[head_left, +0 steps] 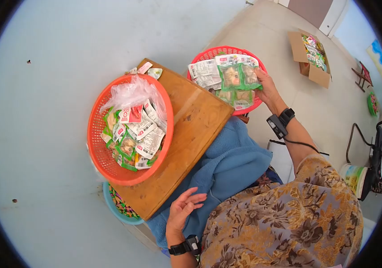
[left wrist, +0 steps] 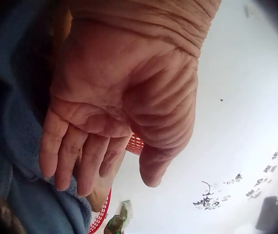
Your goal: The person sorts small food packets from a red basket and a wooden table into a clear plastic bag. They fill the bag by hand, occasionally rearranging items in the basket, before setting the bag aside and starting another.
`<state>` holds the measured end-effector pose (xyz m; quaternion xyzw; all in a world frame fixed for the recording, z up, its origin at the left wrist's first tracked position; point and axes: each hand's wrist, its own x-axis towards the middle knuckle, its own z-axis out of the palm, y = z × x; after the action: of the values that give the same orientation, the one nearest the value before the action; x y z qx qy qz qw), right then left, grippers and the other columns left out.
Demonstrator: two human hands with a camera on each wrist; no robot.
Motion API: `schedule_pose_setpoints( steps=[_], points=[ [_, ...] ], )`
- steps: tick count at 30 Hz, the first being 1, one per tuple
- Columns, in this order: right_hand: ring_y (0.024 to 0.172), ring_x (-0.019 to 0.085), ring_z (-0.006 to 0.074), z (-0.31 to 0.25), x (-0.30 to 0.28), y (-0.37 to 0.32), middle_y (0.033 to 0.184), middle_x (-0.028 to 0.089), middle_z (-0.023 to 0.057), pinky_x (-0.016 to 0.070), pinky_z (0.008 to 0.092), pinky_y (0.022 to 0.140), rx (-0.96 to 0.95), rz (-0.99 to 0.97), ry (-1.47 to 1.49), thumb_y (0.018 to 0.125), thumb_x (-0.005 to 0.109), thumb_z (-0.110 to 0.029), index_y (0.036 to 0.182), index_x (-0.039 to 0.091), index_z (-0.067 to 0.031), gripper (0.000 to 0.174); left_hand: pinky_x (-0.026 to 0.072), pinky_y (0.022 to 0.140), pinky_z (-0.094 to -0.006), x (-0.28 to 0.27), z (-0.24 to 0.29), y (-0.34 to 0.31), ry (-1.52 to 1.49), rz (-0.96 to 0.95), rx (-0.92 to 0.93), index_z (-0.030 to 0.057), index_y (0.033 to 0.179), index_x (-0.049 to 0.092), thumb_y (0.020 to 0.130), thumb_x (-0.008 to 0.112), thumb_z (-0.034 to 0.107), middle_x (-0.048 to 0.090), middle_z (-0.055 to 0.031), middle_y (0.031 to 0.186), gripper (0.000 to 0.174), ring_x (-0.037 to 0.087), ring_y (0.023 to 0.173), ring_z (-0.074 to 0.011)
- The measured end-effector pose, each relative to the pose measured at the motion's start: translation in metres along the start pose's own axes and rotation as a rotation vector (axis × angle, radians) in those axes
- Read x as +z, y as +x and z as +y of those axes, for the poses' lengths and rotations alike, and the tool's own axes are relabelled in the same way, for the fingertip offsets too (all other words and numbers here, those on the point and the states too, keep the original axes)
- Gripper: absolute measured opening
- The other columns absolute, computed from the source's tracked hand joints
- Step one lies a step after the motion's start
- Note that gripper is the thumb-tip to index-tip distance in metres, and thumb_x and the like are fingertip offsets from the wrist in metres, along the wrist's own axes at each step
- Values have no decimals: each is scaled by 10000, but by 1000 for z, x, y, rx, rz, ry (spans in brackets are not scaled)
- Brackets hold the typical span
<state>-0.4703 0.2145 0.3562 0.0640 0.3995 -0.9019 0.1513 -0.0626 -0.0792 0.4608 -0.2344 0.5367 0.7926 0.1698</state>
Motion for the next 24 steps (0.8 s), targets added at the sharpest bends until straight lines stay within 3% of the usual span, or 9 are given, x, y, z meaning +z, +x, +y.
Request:
schedule_pose_setpoints(
  steps=[3,6,13,18,22,24],
  points=[
    [947,671,152,26,-20,33,1091,682,56,577,331,837,-37,95,-33,1017,540,-192,1219,607,-29,267,519,951,-432,2,1,-3,-28,33,-23,-23,1398,475,857,736,465,650,-235,1228,774,634,1160,-345],
    [944,659,132,52,-40,56,1083,682,47,563,309,822,17,50,-151,1025,535,-198,1203,618,-22,263,510,967,-433,3,3,-8,-22,58,-80,-21,1400,475,863,736,449,650,-238,1228,760,628,1171,-343],
    [910,640,98,68,-11,72,1034,687,22,533,283,833,70,-46,-111,1018,561,-211,1158,646,-16,255,470,1007,-417,6,15,-15,-53,52,-158,-11,1411,474,891,720,408,647,-210,1247,712,600,1216,-306],
    [890,630,95,81,-28,89,1027,686,20,521,263,821,106,-147,-530,1009,571,-209,1144,651,-4,258,469,1007,-410,8,22,-14,-46,34,-181,-9,1410,477,895,710,412,654,-211,1236,706,603,1210,-300],
    [878,624,86,89,-14,77,1011,681,0,518,257,775,274,-97,-355,1012,561,-198,1114,666,-7,240,467,1006,-406,10,20,-10,-41,46,-191,-8,1408,481,897,705,412,655,-211,1236,699,607,1203,-294],
    [846,628,117,93,-15,76,898,687,57,520,309,740,284,-67,-343,985,596,-247,1053,676,15,282,462,1009,-399,10,17,-9,-46,46,-193,-7,1404,488,896,705,412,656,-209,1234,693,608,1198,-281]
  ],
)
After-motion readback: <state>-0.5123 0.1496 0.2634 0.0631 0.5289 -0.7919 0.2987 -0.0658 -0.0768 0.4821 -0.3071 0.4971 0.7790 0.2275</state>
